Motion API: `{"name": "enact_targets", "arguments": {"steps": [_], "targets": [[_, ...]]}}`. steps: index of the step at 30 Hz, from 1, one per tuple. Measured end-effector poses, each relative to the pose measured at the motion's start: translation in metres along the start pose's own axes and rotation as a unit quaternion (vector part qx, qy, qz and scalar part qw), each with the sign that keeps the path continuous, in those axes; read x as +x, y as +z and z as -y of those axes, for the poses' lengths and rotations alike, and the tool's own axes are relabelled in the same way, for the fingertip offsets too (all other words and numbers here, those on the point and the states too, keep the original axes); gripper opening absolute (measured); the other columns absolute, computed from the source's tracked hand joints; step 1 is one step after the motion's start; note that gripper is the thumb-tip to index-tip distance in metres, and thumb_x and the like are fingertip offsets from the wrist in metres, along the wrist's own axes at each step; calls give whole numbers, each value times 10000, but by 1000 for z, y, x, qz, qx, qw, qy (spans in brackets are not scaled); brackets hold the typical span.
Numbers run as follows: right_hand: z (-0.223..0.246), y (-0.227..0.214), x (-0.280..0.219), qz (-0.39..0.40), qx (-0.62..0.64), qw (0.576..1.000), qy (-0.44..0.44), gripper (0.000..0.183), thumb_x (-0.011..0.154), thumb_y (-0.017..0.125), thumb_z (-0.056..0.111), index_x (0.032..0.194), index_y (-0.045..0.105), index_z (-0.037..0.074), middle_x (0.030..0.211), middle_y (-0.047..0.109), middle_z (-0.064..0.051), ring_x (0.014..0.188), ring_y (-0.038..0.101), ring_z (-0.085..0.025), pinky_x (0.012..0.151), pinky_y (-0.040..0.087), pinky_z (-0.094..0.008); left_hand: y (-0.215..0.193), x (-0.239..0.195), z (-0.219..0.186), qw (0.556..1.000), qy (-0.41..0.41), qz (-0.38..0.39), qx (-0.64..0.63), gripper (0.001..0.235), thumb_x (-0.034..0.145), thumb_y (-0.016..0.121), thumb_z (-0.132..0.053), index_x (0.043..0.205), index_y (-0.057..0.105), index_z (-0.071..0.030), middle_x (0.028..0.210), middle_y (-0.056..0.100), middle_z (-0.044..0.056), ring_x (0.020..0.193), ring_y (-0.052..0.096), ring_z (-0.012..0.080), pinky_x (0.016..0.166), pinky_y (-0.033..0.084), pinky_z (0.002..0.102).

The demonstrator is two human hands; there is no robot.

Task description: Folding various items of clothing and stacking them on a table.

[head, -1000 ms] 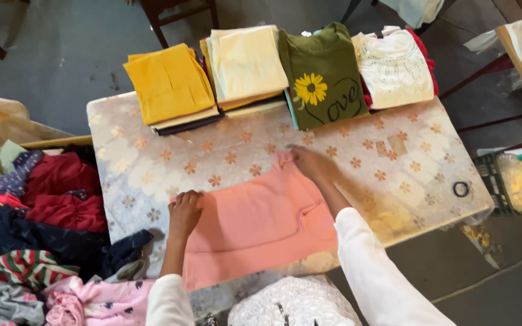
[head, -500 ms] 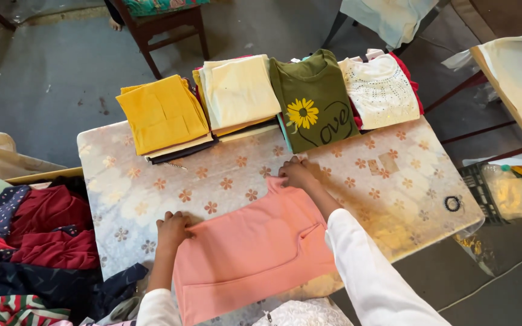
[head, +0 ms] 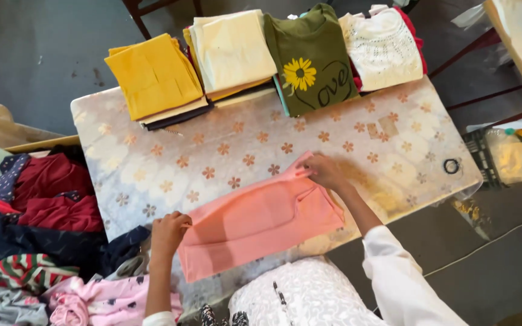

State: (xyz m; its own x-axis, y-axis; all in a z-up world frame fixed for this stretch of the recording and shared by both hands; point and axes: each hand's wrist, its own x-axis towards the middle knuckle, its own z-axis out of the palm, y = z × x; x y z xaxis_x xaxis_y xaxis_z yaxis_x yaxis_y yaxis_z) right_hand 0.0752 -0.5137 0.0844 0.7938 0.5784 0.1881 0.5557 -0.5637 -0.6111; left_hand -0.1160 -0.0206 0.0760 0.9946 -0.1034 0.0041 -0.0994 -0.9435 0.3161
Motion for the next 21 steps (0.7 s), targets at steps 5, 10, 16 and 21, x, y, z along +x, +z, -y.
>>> {"name": "enact_targets", "arguments": {"steps": [5, 10, 16, 21], "targets": [[7, 22, -74, 20, 10, 999, 46, 270, 686, 813, 75, 943, 772, 149, 942, 730, -35, 916, 694, -243, 803, 543, -390, 30, -57, -12, 995, -83, -45, -38, 107, 784, 749, -191, 866, 740, -259, 939, 714, -68, 899, 677, 218, 770, 495, 463], [12, 46, -109, 10, -37, 995, 91, 200, 682, 814, 59, 861, 796, 145, 902, 726, -46, 891, 692, -259, 785, 531, -415, 67, -89, -22, 986, -147, -80, 12, 144, 773, 730, -176, 867, 761, -280, 956, 713, -61, 933, 676, 244, 849, 494, 520], [3, 56, -123, -20, -88, 985, 146, 435, 650, 563, -108, 892, 810, 156, 968, 759, -59, 983, 707, -269, 845, 548, -409, 79, -75, -51, 961, -265, -78, -2, 369, 774, 609, -19, 978, 757, -288, 1117, 715, -77, 1131, 631, 249, 917, 492, 529], [40, 82, -73, -110, -72, 985, 116, 486, 762, 561, -48, 1176, 742, 131, 1207, 737, -83, 1136, 682, -270, 1009, 523, -392, 76, -22, -132, 955, -182, -225, 58, 400, 882, 605, -137, 1267, 669, -225, 1435, 620, -6, 1410, 516, 233, 1089, 390, 536]]}}
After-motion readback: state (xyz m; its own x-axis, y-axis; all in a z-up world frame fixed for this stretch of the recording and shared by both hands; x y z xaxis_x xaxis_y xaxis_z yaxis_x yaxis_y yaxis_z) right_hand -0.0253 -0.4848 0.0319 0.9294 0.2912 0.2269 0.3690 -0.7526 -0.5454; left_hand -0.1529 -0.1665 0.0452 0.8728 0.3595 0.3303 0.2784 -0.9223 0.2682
